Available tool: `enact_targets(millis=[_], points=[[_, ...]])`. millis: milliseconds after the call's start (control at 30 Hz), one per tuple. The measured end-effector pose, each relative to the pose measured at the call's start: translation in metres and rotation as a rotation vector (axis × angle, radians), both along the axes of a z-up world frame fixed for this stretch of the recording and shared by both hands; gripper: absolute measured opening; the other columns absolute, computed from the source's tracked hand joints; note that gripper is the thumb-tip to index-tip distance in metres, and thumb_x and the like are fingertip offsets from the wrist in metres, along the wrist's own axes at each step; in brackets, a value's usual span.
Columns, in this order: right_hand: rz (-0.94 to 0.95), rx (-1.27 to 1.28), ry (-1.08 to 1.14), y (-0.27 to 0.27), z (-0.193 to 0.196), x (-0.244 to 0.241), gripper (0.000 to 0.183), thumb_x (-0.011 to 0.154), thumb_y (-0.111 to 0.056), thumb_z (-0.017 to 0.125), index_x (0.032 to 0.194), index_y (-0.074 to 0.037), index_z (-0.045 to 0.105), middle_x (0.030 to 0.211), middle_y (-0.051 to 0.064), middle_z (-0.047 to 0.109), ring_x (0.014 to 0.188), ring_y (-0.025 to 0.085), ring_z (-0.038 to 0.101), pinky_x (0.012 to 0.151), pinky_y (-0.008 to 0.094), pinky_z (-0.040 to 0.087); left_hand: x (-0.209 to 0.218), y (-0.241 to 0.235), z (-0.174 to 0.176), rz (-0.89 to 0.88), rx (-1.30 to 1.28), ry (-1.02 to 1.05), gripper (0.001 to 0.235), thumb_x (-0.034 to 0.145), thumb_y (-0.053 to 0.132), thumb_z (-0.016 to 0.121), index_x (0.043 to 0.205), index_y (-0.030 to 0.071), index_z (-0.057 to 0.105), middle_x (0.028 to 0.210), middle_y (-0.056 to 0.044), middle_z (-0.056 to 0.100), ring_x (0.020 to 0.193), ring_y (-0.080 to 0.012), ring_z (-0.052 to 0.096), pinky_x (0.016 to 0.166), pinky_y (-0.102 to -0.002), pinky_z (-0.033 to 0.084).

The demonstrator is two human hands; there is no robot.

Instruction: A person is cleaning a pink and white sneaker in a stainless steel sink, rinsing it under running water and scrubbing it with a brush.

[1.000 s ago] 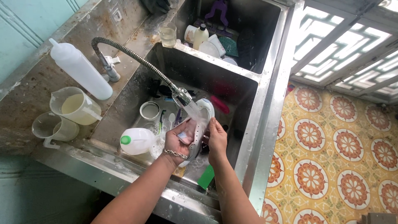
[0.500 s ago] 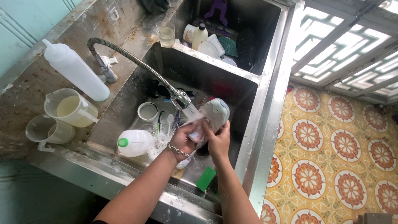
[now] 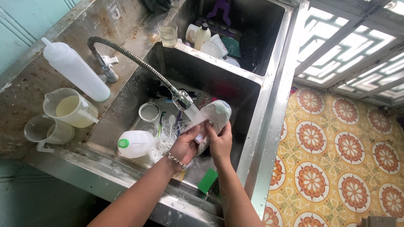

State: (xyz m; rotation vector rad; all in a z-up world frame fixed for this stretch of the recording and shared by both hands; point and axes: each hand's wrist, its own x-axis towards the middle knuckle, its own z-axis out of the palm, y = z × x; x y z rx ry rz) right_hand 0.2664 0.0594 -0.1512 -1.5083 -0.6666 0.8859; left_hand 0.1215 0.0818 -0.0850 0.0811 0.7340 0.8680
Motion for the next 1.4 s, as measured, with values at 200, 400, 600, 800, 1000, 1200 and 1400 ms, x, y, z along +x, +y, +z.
enact_targets(millis=[200,400,600,800,1000,1200,1400], points=[[0.180,-0.224,-0.074,-0.007,0.056,-0.020,0.095,0.097,-0.040,0.096,0.180,-0.013,0.061,0.162,0.033,0.078,0.161,0.052,0.069,0.133,0.067,0.055,-0.026,-0.020,-0.029,0.029,-0.055,0.091,0.035,0.115,0.004,0.082,0.149,-0.005,0.086,0.136,-0.027,0.090,0.128,-0.0441,0.087,0.114,-0.053,0.072],[0.364,-0.428,-0.077,-0.011,0.075,-0.023,0.110,0.090,-0.050,0.090,0.187,-0.014,0.053,0.174,0.035,0.069,0.168,0.055,0.061,0.140,0.067,0.048,-0.033,-0.037,-0.026,0.019,-0.094,0.115,0.030,0.113,0.007,0.085,0.142,0.001,0.088,0.124,-0.025,0.092,0.120,-0.0414,0.089,0.109,-0.051,0.072],[0.314,-0.396,-0.006,-0.011,0.051,-0.016,0.096,0.094,-0.048,0.085,0.181,-0.015,0.060,0.160,0.030,0.079,0.156,0.049,0.072,0.125,0.063,0.057,-0.028,-0.054,-0.001,-0.036,0.129,0.255,0.037,0.114,0.004,0.084,0.151,-0.001,0.083,0.119,-0.014,0.090,0.109,-0.0211,0.081,0.110,-0.043,0.070],[0.168,-0.353,-0.001,-0.003,0.038,-0.001,0.109,0.096,-0.050,0.082,0.193,-0.015,0.049,0.179,0.033,0.066,0.172,0.052,0.057,0.139,0.063,0.046,-0.072,-0.057,0.028,-0.605,0.619,1.019,0.037,0.112,0.050,0.091,0.131,0.020,0.100,0.118,-0.006,0.101,0.119,-0.0219,0.096,0.100,-0.036,0.076],[0.150,-0.352,0.067,0.003,0.004,0.017,0.097,0.098,-0.053,0.082,0.186,-0.019,0.058,0.172,0.031,0.071,0.140,0.050,0.078,0.096,0.064,0.070,-0.068,-0.033,-0.005,-0.341,0.705,1.285,0.094,0.105,0.068,0.094,0.168,0.010,0.056,0.142,-0.022,0.079,0.137,-0.0421,0.077,0.114,-0.056,0.065],[0.139,-0.390,0.260,-0.002,0.001,0.009,0.077,0.095,-0.050,0.085,0.164,-0.018,0.074,0.138,0.020,0.078,0.084,0.035,0.078,0.056,0.048,0.067,-0.045,-0.028,0.000,-0.310,0.361,0.423,0.066,0.112,0.054,0.081,0.159,0.008,0.081,0.131,-0.019,0.092,0.123,-0.0267,0.086,0.115,-0.049,0.070],[0.136,-0.440,0.337,-0.006,-0.033,0.025,0.063,0.096,-0.056,0.084,0.142,-0.014,0.076,0.115,0.018,0.060,0.078,0.032,0.073,0.053,0.043,0.063,-0.041,-0.009,-0.061,-0.435,0.414,0.871,0.055,0.105,0.065,0.094,0.139,0.022,0.096,0.110,-0.006,0.095,0.114,-0.0195,0.085,0.109,-0.037,0.064]])
